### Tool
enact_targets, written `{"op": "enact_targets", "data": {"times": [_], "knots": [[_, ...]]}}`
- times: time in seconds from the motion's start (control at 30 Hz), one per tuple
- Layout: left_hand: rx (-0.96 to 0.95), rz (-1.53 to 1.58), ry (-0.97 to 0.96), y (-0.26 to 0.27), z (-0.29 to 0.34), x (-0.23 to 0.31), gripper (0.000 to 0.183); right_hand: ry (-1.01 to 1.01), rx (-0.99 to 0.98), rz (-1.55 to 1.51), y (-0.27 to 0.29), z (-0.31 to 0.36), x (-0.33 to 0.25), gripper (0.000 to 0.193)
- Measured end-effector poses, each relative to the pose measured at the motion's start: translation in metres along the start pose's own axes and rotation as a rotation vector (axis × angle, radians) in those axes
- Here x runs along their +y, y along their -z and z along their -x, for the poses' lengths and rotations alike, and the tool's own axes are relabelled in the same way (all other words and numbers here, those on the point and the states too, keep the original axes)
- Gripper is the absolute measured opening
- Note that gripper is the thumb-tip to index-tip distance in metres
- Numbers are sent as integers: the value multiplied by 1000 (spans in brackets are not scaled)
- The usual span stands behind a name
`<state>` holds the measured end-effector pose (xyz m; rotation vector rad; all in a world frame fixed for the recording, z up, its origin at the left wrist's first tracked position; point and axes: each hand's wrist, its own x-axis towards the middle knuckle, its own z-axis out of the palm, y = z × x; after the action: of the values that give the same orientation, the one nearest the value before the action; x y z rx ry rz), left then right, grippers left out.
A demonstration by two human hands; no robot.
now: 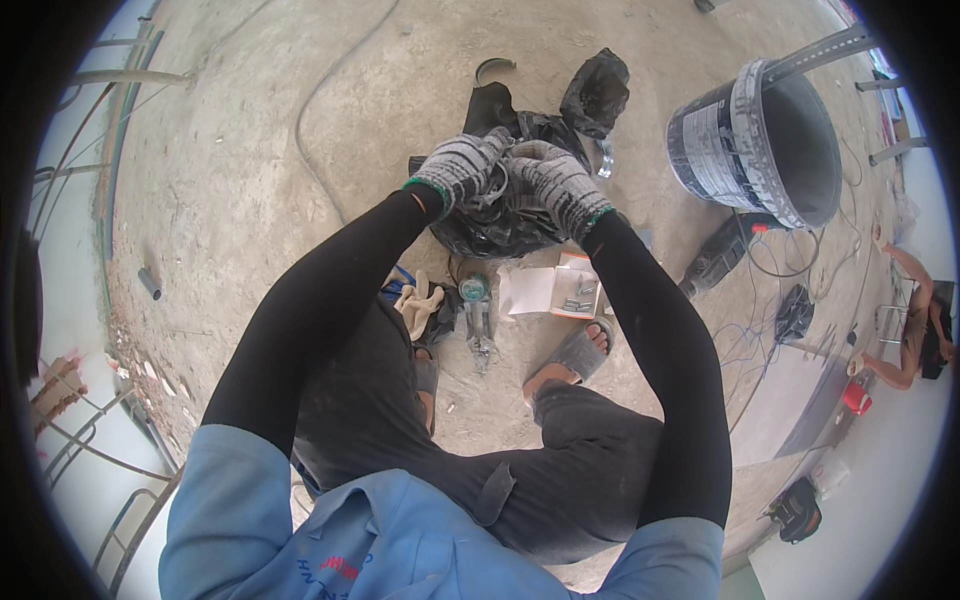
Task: The person sits on the floor and sorts small metal hardware items from a black plastic bag into a small white box. They pick up individual pieces, inspect them, and place them into the box or on the floor.
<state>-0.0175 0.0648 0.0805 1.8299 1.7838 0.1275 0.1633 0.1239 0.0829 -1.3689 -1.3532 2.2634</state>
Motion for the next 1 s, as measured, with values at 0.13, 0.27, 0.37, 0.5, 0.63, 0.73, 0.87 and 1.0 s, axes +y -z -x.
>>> {"op": "enact_targets", "data": {"times": [0.13,0.27,0.37,0.5,0.63,0.73,0.87,1.0], "knots": [[63,-31,-32,-11,-1,-9,49,-221,-70,-162,2,-3,-8,34],[32,-25,-25,-8,-2,-6,49,-236,-50,-191,2,2,-7,33],[44,-40,-23,-11,-2,-7,48,-133,-39,-159,-2,2,-3,35],[20,-3,5,-5,-2,-2,47,-221,-70,-257,-3,5,-13,32],[53,-2,-51,-7,0,-4,45,-128,-87,-227,5,1,-1,26],[1,-49,2,-6,-2,-3,43,-210,-76,-315,-1,3,-7,26],[89,-64,-65,-16,0,-8,44,-130,-19,-249,0,1,2,23],[90,-49,-68,-7,3,2,39,14,12,-295,0,1,7,20]]}}
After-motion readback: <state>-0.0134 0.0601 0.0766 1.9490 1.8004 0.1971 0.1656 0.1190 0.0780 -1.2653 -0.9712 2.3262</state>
